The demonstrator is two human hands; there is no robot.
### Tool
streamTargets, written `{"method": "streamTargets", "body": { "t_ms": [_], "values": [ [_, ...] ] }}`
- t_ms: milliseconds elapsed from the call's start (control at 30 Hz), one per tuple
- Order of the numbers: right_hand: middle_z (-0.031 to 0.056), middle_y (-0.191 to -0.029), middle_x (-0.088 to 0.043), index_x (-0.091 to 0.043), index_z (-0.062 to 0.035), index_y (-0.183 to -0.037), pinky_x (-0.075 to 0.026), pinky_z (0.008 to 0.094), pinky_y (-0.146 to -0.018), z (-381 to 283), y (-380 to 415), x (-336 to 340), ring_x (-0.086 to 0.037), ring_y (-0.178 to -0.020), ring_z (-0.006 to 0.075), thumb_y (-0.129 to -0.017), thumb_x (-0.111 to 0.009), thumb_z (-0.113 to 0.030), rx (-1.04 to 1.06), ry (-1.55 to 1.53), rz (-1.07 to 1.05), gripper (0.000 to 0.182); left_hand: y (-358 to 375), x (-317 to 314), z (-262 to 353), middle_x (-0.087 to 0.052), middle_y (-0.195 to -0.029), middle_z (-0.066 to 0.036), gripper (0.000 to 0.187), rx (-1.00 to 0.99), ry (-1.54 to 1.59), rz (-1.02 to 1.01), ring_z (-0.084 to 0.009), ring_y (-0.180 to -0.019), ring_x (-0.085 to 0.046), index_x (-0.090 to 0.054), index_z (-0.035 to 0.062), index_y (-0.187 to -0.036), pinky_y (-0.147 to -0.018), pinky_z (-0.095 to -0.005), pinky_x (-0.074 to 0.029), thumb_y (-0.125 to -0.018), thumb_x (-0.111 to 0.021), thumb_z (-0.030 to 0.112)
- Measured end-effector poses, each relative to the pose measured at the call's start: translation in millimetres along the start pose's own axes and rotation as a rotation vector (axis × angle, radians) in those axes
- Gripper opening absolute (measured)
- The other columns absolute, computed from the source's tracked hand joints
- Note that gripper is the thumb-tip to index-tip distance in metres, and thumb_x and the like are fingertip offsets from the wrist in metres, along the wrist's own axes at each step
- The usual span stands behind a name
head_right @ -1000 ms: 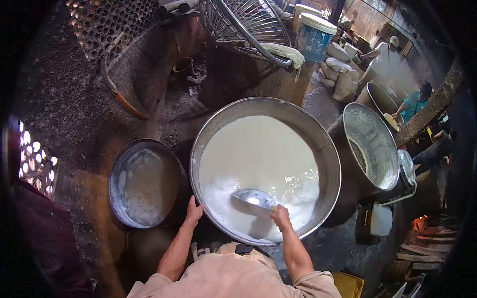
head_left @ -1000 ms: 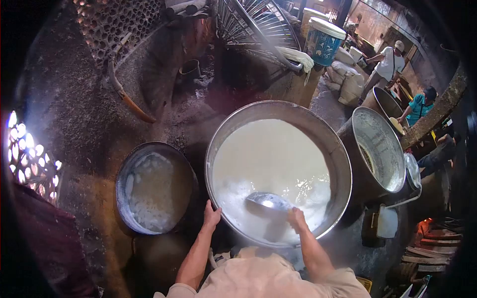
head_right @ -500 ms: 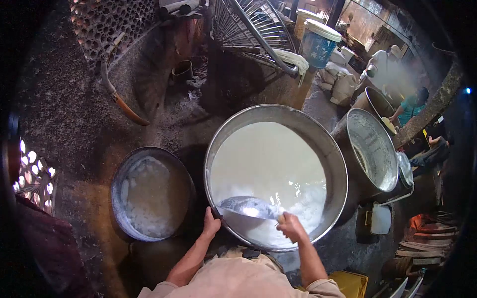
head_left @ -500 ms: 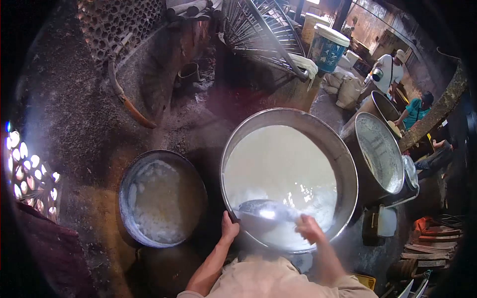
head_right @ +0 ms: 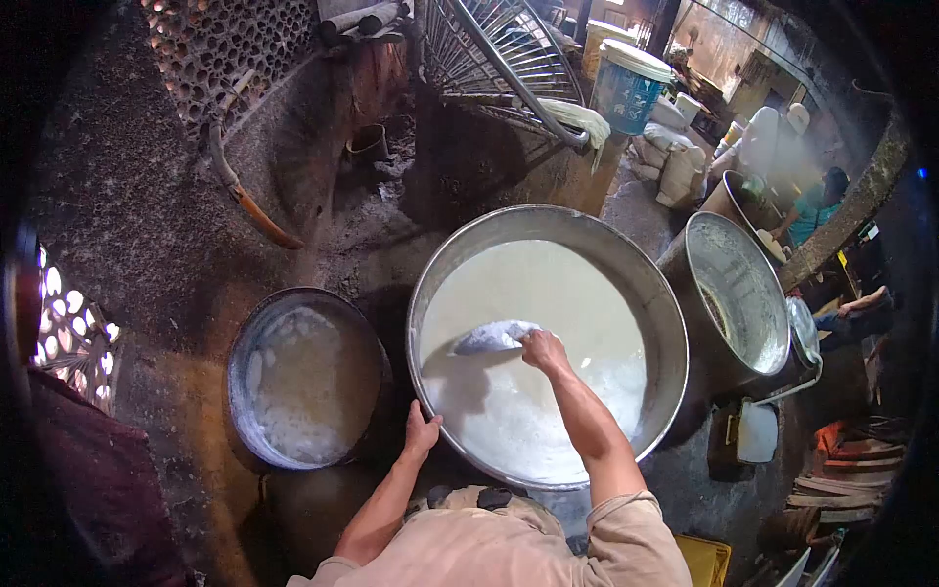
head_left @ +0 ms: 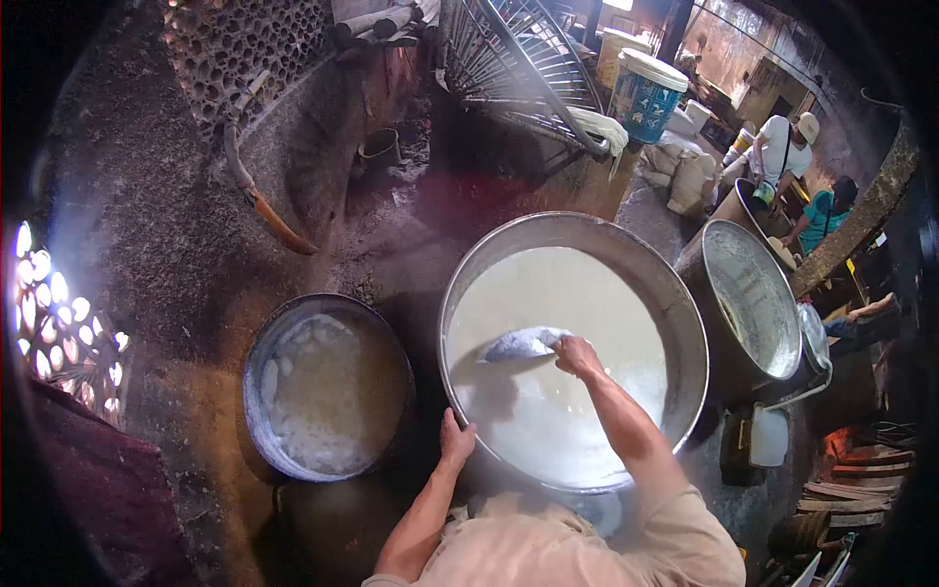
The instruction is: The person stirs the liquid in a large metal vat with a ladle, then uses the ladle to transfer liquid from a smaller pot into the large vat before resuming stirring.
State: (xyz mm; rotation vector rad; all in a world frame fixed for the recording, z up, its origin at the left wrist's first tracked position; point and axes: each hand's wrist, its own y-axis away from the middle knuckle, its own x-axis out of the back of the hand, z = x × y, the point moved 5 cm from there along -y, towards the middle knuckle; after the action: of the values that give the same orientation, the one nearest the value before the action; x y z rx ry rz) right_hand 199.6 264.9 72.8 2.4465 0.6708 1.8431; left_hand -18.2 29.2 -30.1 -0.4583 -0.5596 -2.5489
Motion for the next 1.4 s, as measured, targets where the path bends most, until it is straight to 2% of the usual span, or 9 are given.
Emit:
{"method": "streamTargets", "body": {
  "t_ms": [67,300,600,933,1067,1133,1267,1300,1400],
  "values": [
    [0.0136,-0.1,-0.066,-0.067,-0.0184,-0.106,-0.052,0.0452,-0.083,15.1,15.0,-9.9,-0.062,-0.098,0.0342,-0.077,-0.057,-0.015,-0.077,0.073,-0.098,0.031,2.2,3.8,6.8,-0.054,-0.116,-0.027,0.065,0.001,-0.009,0.003,-0.0386,-0.112,-0.052,-0.041,-0.0045,-0.126,-0.096,-0.0412,-0.041,-0.072,-0.069,0.015],
    [0.0135,-0.101,-0.066,-0.067,-0.0206,-0.105,-0.053,0.0443,-0.083,95.5,55.6,-53.7,-0.063,-0.097,0.033,-0.072,-0.059,-0.012,-0.065,0.165,-0.141,0.035,4.6,5.5,13.3,-0.055,-0.12,-0.025,0.063,0.005,-0.064,0.045,-0.0372,-0.113,-0.053,-0.04,-0.0036,-0.129,-0.096,-0.0399,-0.042,-0.074,-0.068,0.009],
    [0.0202,-0.098,-0.065,-0.069,-0.007,-0.095,-0.051,0.0457,-0.083,206.6,122.6,-93.8,-0.063,-0.093,0.0371,-0.076,-0.054,-0.016,-0.08,0.104,-0.114,0.025,3.3,5.4,13.2,-0.058,-0.118,-0.022,0.055,0.066,-0.07,0.124,-0.0336,-0.11,-0.057,-0.047,0.0007,-0.126,-0.092,-0.0379,-0.044,-0.075,-0.066,0.008],
    [0.0274,-0.092,-0.062,-0.061,0.0033,-0.094,-0.048,0.0474,-0.077,253.8,225.8,11.4,-0.06,-0.091,0.0429,-0.069,-0.06,-0.014,-0.117,-0.078,-0.13,0.03,23.5,6.4,46.0,-0.057,-0.122,-0.021,0.054,0.124,0.007,0.127,-0.0319,-0.114,-0.055,-0.046,0.0007,-0.13,-0.095,-0.0383,-0.043,-0.079,-0.062,0.007],
    [0.0283,-0.091,-0.061,-0.059,0.0041,-0.094,-0.049,0.044,-0.077,228.0,272.0,86.7,-0.06,-0.093,0.0422,-0.067,-0.06,-0.012,-0.155,-0.147,-0.031,0.032,11.6,0.8,18.5,-0.057,-0.121,-0.021,0.054,0.105,0.0,0.222,-0.0319,-0.114,-0.055,-0.046,0.0,-0.129,-0.096,-0.0381,-0.042,-0.078,-0.062,0.006],
    [0.0193,-0.082,-0.065,-0.059,0.0039,-0.098,-0.05,0.0413,-0.069,208.7,283.0,109.0,-0.064,-0.071,0.0339,-0.066,-0.065,-0.011,-0.116,-0.352,0.074,0.036,8.7,2.2,19.2,-0.059,-0.118,-0.022,0.053,0.033,-0.039,0.243,-0.0328,-0.112,-0.056,-0.047,0.0001,-0.127,-0.096,-0.0383,-0.043,-0.077,-0.063,0.006],
    [0.0047,-0.078,-0.06,-0.056,0.0,-0.101,-0.047,0.0299,-0.053,150.2,255.5,100.0,-0.057,-0.061,0.0152,-0.065,-0.066,-0.004,0.098,-0.851,0.244,0.038,15.0,7.6,39.6,-0.063,-0.108,-0.022,0.045,0.087,-0.001,0.198,-0.0337,-0.102,-0.061,-0.053,-0.0005,-0.117,-0.086,-0.0387,-0.047,-0.073,-0.062,0.004],
    [0.0049,-0.075,-0.057,-0.054,-0.0016,-0.102,-0.045,0.0283,-0.049,140.0,247.9,82.8,-0.056,-0.059,0.0113,-0.066,-0.065,-0.003,-0.115,-1.145,0.014,0.037,25.4,10.8,52.3,-0.064,-0.101,-0.021,0.038,-0.035,0.196,0.113,-0.0335,-0.094,-0.063,-0.055,-0.0008,-0.11,-0.08,-0.0388,-0.048,-0.073,-0.061,0.005],
    [0.005,-0.074,-0.057,-0.052,-0.0018,-0.099,-0.047,0.0287,-0.048,37.9,185.3,51.8,-0.056,-0.058,0.0129,-0.073,-0.07,-0.008,0.147,-1.252,-0.112,0.032,1.7,3.8,2.6,-0.065,-0.102,-0.019,0.039,-0.154,0.149,0.082,-0.0313,-0.096,-0.062,-0.055,-0.0004,-0.112,-0.081,-0.0388,-0.048,-0.075,-0.064,0.009]
  ]
}}
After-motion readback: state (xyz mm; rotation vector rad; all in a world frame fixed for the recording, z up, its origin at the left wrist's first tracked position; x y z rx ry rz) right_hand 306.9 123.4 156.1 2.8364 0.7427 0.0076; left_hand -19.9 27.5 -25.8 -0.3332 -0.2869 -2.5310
